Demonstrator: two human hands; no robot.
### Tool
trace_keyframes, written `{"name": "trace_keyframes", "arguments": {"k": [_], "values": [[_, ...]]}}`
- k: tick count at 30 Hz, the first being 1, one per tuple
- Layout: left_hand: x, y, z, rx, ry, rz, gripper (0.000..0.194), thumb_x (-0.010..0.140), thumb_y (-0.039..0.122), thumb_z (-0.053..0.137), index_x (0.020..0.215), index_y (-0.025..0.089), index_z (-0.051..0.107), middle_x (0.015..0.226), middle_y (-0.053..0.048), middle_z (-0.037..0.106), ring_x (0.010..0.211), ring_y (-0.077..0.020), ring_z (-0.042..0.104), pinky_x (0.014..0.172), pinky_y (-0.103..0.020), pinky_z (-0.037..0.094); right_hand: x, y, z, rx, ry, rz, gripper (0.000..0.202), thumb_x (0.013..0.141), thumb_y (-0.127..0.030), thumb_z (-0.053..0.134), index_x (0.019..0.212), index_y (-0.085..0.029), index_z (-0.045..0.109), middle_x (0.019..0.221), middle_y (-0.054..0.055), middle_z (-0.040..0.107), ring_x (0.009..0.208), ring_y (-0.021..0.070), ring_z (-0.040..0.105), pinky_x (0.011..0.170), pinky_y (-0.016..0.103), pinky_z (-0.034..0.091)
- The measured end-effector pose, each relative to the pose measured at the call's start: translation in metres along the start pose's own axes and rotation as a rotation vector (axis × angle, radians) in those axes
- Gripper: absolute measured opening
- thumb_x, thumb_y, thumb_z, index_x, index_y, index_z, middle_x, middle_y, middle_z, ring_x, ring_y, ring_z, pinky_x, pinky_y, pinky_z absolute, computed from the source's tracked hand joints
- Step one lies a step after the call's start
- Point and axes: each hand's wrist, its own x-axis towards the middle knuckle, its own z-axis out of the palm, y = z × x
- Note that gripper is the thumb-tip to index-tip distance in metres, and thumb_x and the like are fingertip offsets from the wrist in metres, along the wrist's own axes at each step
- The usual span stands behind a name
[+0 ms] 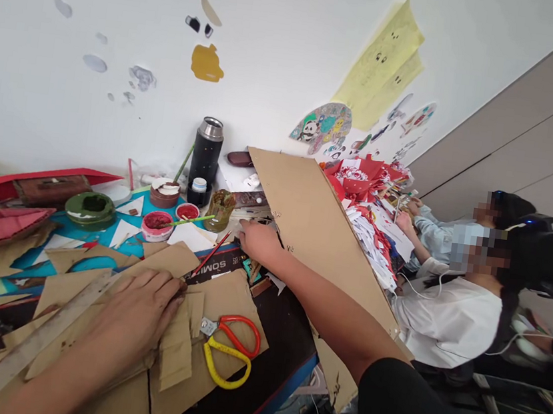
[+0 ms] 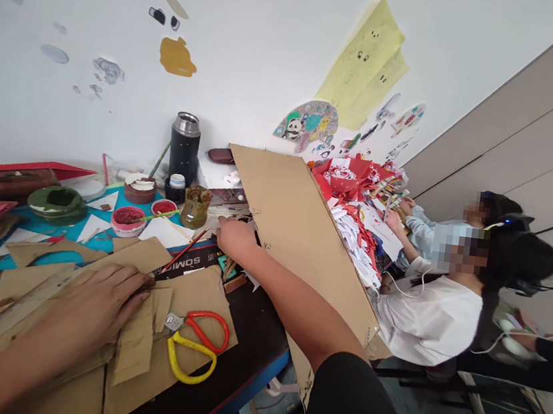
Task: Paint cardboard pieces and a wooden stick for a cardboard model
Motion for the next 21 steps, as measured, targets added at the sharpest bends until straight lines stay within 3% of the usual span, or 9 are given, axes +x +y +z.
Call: {"name": "trace_keyframes", "arguments": {"k": [6,16,21], "values": [[0.0,0.001,0.001,0.036,0.001,0.015,0.041,0.11,0.034,0.043,0.11,0.021,0.082,0.103,-0.012,0.08,0.102,-0.0348,0.071,0.093,-0.049,0.049,0.012,0.009,-0.014,-0.033,-0.011,-0.004,0.039,0.117,-0.027,0.047,0.141,-0.014,0.075,0.128,0.022,0.083,0.12,0.0345,0.081,0.098,0.039,0.06],[0.001,0.007,-0.004,0.027,-0.014,-0.013,0.042,0.108,0.033,0.041,0.107,0.023,0.082,0.102,-0.013,0.081,0.099,-0.0335,0.069,0.09,-0.049,0.05,0.051,0.013,-0.046,-0.183,0.002,-0.074,0.038,0.109,-0.003,0.049,0.132,-0.007,0.079,0.13,0.027,0.082,0.126,0.0347,0.079,0.106,0.041,0.06],[0.002,0.009,-0.002,0.049,-0.028,-0.018,0.042,0.108,0.031,0.042,0.11,0.021,0.082,0.104,-0.014,0.081,0.101,-0.0354,0.069,0.087,-0.05,0.049,0.072,0.012,-0.043,-0.235,-0.044,-0.119,0.023,0.108,-0.009,0.063,0.118,-0.003,0.082,0.122,0.029,0.083,0.123,0.0378,0.079,0.107,0.044,0.06]]}}
